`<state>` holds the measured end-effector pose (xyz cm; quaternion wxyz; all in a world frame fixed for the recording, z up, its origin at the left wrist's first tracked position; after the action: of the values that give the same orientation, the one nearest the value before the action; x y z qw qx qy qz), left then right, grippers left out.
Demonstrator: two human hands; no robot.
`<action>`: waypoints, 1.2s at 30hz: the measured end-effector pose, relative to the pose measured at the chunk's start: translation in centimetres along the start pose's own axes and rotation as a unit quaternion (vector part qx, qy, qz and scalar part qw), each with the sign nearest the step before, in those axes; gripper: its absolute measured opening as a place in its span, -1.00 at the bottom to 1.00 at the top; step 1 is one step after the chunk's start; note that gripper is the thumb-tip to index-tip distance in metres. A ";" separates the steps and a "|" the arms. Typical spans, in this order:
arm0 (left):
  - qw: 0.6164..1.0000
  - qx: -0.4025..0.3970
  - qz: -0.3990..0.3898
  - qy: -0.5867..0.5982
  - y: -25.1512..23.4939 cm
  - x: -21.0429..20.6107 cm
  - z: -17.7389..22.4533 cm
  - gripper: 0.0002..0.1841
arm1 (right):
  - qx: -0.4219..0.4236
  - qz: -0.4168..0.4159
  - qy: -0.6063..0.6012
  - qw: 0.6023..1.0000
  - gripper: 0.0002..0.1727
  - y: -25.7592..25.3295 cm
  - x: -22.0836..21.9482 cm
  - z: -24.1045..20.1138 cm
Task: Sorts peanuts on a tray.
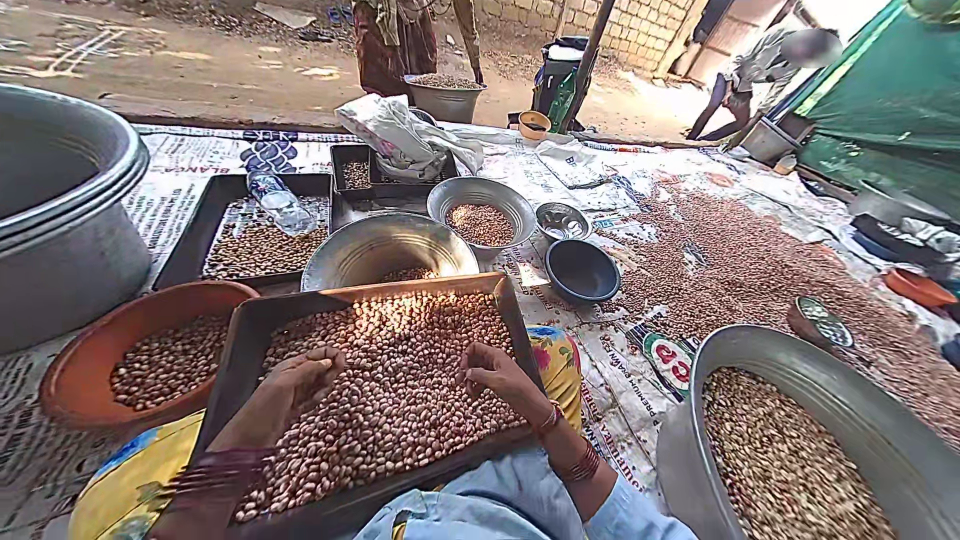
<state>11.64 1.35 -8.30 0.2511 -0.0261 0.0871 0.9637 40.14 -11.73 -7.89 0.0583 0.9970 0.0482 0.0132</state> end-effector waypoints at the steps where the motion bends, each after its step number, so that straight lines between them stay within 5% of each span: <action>1: 0.998 0.018 -0.054 -0.025 1.3 0.1 -0.4 -0.60 | -0.023 -0.010 0.015 1.000 -0.82 1.4 0.6 0.3; 7: 0.878 0.032 -0.397 -0.265 5.3 -2.2 -2.2 -0.66 | -0.043 -0.058 0.354 0.933 -0.64 6.9 0.5 -0.6; 13: 0.797 0.004 -0.429 -0.426 4.2 -8.8 -3.6 -0.66 | 0.068 -0.127 0.425 0.894 -0.60 6.9 -2.7 -0.4; 16: 0.791 -0.001 -0.425 -0.439 2.8 -11.0 -3.7 -0.68 | 0.068 -0.138 0.428 0.891 -0.57 5.7 -3.8 0.5; 19: 0.818 0.007 -0.389 -0.424 0.6 -11.1 -3.2 -0.69 | 0.005 -0.120 0.419 0.900 -0.44 3.9 -3.6 0.9; 26: 0.919 -0.037 -0.118 -0.373 -1.2 -7.5 -1.1 -0.49 | 0.070 0.071 0.393 0.914 -0.45 1.5 -0.6 0.1; 30: 0.936 -0.071 -0.018 -0.343 0.5 -3.6 -0.8 -0.59 | 0.148 0.123 0.352 0.916 -0.44 2.8 2.1 -0.7; 36: 0.947 -0.078 0.051 -0.309 3.2 -0.2 0.0 -0.66 | 0.101 0.181 0.287 0.935 -0.54 5.4 4.9 -0.7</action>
<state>10.20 -1.51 -7.76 0.2137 0.2578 -0.0688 0.9398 45.52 -16.51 -6.47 -0.0621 0.9432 -0.1177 0.3043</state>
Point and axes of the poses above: each hand's wrist, its own y-axis away from the middle knuckle, its own x-axis out of the back of the hand, z = x × y, the point moved 3 cm from there along -y, towards the middle knuckle
